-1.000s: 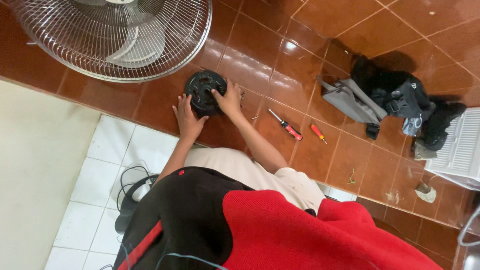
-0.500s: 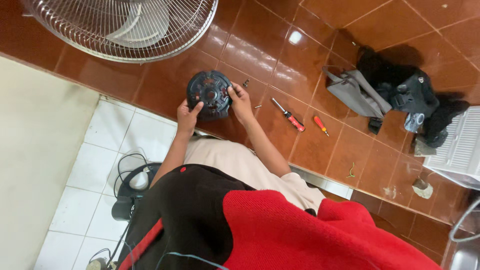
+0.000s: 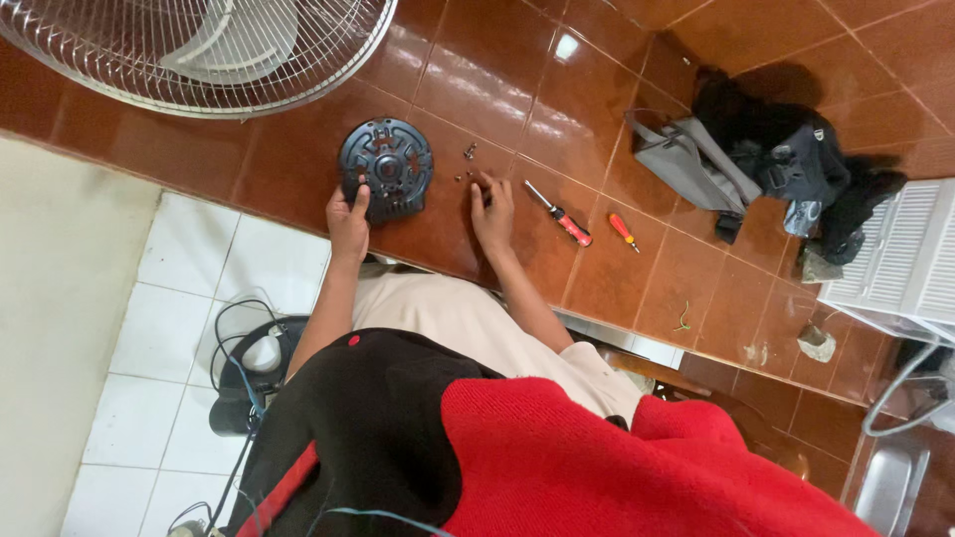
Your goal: The person assembles a fan motor by attaching a black plastic component to the motor housing using a screwdriver and screws. They align the parts, insert screws, and tighten them to secure the assembly.
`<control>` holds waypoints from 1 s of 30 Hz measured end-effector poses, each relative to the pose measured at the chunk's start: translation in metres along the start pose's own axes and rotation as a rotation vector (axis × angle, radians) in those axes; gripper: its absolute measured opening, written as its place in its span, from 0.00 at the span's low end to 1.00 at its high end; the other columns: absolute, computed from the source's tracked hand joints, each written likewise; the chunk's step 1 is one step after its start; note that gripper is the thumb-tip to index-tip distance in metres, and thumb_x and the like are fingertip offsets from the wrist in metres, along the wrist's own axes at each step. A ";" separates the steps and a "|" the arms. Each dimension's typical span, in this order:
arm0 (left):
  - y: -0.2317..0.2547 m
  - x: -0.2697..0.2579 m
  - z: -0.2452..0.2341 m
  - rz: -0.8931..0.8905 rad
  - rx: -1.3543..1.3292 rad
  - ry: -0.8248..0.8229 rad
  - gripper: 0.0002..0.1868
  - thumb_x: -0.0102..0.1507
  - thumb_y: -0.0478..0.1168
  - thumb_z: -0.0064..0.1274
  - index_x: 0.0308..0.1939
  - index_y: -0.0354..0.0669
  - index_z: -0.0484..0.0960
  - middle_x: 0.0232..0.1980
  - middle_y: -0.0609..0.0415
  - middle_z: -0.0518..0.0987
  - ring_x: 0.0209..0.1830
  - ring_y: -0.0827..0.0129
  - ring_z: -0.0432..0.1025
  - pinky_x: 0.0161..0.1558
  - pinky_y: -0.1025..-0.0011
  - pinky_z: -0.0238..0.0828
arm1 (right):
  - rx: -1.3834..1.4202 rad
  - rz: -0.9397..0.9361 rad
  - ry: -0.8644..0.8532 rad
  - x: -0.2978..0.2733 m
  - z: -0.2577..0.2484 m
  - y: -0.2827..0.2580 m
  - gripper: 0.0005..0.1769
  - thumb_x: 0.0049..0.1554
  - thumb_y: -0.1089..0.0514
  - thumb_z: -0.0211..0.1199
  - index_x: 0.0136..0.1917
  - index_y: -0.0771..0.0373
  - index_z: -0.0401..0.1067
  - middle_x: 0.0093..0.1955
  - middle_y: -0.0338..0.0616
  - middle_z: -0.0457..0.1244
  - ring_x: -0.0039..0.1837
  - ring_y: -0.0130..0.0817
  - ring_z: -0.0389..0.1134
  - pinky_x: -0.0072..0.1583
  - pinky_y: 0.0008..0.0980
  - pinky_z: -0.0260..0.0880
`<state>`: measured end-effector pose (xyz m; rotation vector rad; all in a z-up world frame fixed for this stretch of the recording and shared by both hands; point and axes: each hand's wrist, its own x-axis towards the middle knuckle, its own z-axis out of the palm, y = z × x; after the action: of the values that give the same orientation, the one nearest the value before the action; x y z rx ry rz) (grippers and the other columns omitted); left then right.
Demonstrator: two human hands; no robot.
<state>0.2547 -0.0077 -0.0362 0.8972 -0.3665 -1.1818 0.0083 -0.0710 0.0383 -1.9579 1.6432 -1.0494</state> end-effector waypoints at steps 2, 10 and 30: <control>0.001 -0.001 -0.001 -0.025 -0.053 -0.013 0.12 0.70 0.37 0.58 0.57 0.40 0.81 0.55 0.60 0.80 0.53 0.76 0.72 0.61 0.72 0.69 | 0.022 -0.016 0.006 0.003 0.000 -0.003 0.11 0.62 0.60 0.65 0.58 0.63 0.76 0.48 0.48 0.64 0.44 0.39 0.68 0.46 0.34 0.70; 0.006 -0.003 0.002 -0.018 -0.044 -0.042 0.13 0.70 0.37 0.57 0.57 0.39 0.80 0.57 0.59 0.80 0.56 0.76 0.72 0.63 0.73 0.68 | -0.112 -0.042 0.052 0.012 0.006 -0.011 0.12 0.61 0.58 0.67 0.58 0.57 0.78 0.49 0.45 0.65 0.43 0.42 0.70 0.45 0.38 0.71; 0.008 -0.006 0.005 -0.031 -0.061 0.008 0.12 0.71 0.37 0.57 0.57 0.38 0.79 0.57 0.58 0.79 0.56 0.76 0.72 0.63 0.72 0.68 | 0.040 -0.146 0.075 0.014 0.004 -0.008 0.08 0.60 0.64 0.68 0.53 0.65 0.77 0.51 0.51 0.68 0.49 0.45 0.73 0.50 0.35 0.73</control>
<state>0.2542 -0.0032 -0.0263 0.8569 -0.3090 -1.2109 0.0173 -0.0835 0.0451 -2.0611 1.5236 -1.2142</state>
